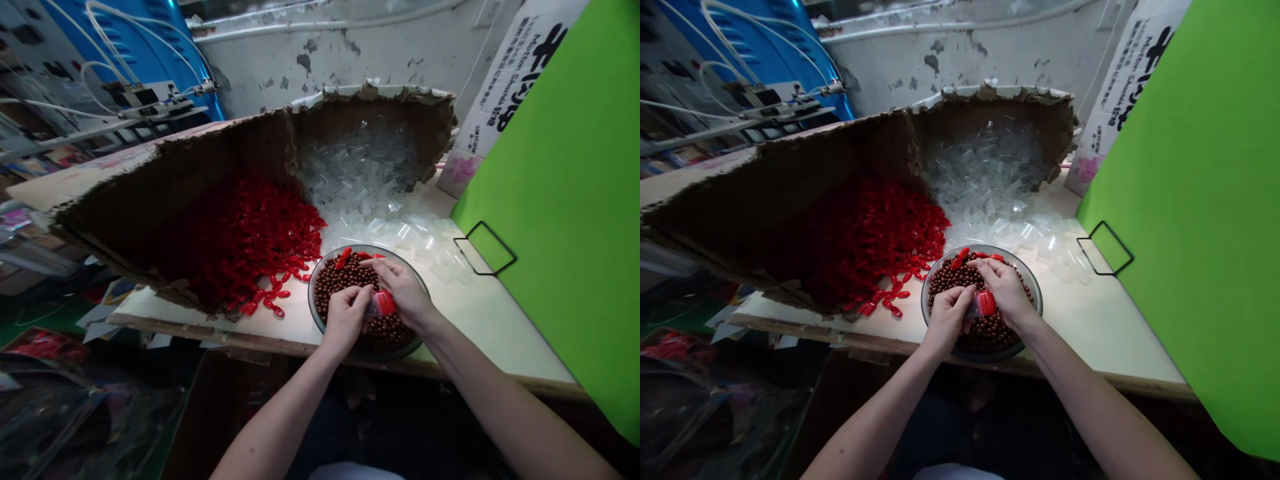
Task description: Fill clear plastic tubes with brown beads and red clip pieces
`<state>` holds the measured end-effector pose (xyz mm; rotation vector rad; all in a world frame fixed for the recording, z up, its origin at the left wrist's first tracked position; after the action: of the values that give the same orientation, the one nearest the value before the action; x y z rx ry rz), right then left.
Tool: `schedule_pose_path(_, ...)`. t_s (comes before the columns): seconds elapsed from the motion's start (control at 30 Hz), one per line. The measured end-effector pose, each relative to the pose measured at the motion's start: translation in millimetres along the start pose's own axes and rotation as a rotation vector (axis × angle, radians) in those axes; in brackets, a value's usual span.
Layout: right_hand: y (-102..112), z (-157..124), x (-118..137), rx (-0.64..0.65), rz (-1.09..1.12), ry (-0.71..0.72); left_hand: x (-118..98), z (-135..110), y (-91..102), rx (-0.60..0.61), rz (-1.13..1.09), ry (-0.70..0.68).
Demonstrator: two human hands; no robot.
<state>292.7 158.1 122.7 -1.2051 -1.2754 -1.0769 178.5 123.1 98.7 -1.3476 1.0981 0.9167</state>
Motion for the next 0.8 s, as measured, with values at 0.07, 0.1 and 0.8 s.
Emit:
schedule_pose_path(0.07,-6.2,2.8,-1.8,0.011,-0.004,-0.003,-4.4,-3.2,-5.7,-0.014,0.061,-0.057)
schedule_pose_path(0.1,-8.7,3.0,-2.0,0.011,0.003,-0.002,-7.2,-5.2,-7.7,-0.035,0.089,-0.093)
schedule_pose_path(0.8,97.5,2.7,-32.0,-0.25,-0.177,0.018,-17.5,-38.9,55.7,-0.207,0.048,0.071)
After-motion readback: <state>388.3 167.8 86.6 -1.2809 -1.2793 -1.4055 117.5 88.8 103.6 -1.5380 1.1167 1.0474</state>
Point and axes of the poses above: each hand's wrist, its own z-axis towards the middle knuckle, its own y-axis out of the back of the hand, x = y × z, the point moved 5 cm from there along z, towards the middle knuckle, and after that the axes turned 10 degrees about -z, right-handed, at the moved point
